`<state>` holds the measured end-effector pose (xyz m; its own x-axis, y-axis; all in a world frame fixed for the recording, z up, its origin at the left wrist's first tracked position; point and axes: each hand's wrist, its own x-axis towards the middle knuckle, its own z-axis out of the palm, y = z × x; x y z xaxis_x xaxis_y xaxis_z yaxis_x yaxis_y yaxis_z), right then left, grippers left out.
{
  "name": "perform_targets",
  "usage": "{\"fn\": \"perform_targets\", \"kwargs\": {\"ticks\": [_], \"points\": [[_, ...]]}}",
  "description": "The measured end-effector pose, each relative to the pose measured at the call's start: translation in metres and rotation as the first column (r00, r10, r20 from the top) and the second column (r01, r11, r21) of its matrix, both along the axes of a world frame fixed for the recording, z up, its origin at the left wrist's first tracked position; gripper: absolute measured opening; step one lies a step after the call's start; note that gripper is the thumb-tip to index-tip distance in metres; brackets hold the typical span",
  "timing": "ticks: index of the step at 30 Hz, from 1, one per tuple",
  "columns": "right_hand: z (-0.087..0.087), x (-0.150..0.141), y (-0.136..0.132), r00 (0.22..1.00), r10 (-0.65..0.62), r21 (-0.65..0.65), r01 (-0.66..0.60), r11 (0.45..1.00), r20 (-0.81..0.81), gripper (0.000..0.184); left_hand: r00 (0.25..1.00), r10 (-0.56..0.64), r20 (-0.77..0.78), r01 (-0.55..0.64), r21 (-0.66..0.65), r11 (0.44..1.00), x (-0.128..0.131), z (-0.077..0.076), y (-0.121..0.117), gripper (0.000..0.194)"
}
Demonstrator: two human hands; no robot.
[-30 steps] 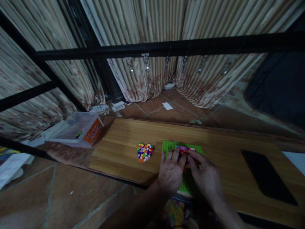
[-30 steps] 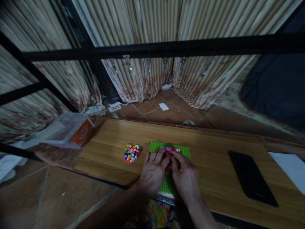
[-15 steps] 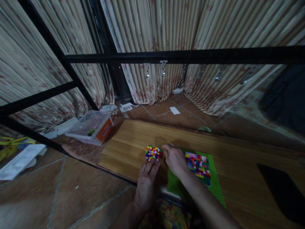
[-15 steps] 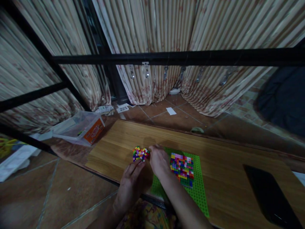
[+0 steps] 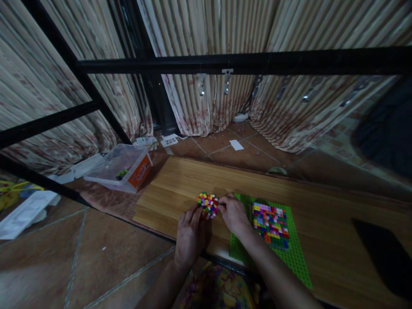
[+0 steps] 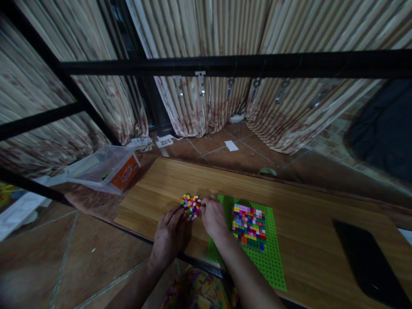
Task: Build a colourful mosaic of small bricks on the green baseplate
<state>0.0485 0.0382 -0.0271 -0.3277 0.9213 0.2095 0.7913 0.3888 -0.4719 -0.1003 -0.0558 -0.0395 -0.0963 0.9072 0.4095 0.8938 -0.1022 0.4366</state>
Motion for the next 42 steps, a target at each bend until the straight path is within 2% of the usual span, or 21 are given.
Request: {"fn": "perform_targets", "kwargs": {"ticks": [4, 8, 12, 15, 19, 22, 26, 31, 36, 42], "points": [[0.007, 0.0, -0.008, 0.998, -0.013, -0.04, 0.011, 0.999, -0.055, 0.012, 1.0, -0.008, -0.01, 0.008, 0.002, 1.0, -0.001, 0.001, 0.0, 0.032], [0.021, 0.009, -0.026, 0.978, -0.027, -0.048, 0.018, 0.999, -0.206, 0.015, 1.0, -0.01, -0.021, 0.011, 0.022, 1.0, -0.003, 0.002, 0.001, 0.031], [0.037, 0.034, -0.054, 0.917, -0.073, -0.054, 0.057, 0.997, -0.392, 0.02, 0.999, -0.033, -0.01, 0.033, 0.045, 0.998, 0.004, 0.009, 0.002, 0.031], [0.041, 0.064, -0.071, 0.889, -0.146, -0.042, 0.142, 0.989, -0.434, 0.02, 0.995, -0.098, 0.013, 0.098, 0.054, 0.994, 0.019, 0.018, 0.003, 0.034], [0.033, 0.106, -0.077, 0.86, -0.283, -0.011, 0.307, 0.951, -0.425, 0.018, 0.98, -0.194, 0.042, 0.192, 0.036, 0.981, 0.047, 0.024, 0.006, 0.035], [0.025, 0.125, -0.071, 0.849, -0.335, 0.008, 0.37, 0.929, -0.408, 0.018, 0.966, -0.248, 0.073, 0.248, 0.016, 0.969, 0.066, 0.026, 0.01, 0.036], [0.021, 0.131, -0.06, 0.851, -0.33, 0.092, 0.398, 0.913, -0.408, 0.016, 0.943, -0.306, 0.131, 0.309, -0.003, 0.951, 0.083, 0.028, 0.017, 0.036], [0.014, 0.129, -0.052, 0.822, -0.362, 0.07, 0.433, 0.899, -0.439, 0.013, 0.923, -0.351, 0.157, 0.36, -0.033, 0.932, 0.094, 0.032, 0.025, 0.037], [0.005, 0.129, -0.047, 0.766, -0.388, -0.019, 0.442, 0.897, -0.513, 0.011, 0.884, -0.441, 0.153, 0.455, -0.064, 0.888, 0.102, 0.036, 0.033, 0.042], [-0.001, 0.129, -0.04, 0.57, -0.427, -0.261, 0.352, 0.899, -0.702, 0.02, 0.833, -0.551, 0.047, 0.551, -0.156, 0.82, 0.114, 0.044, 0.043, 0.053]]}}
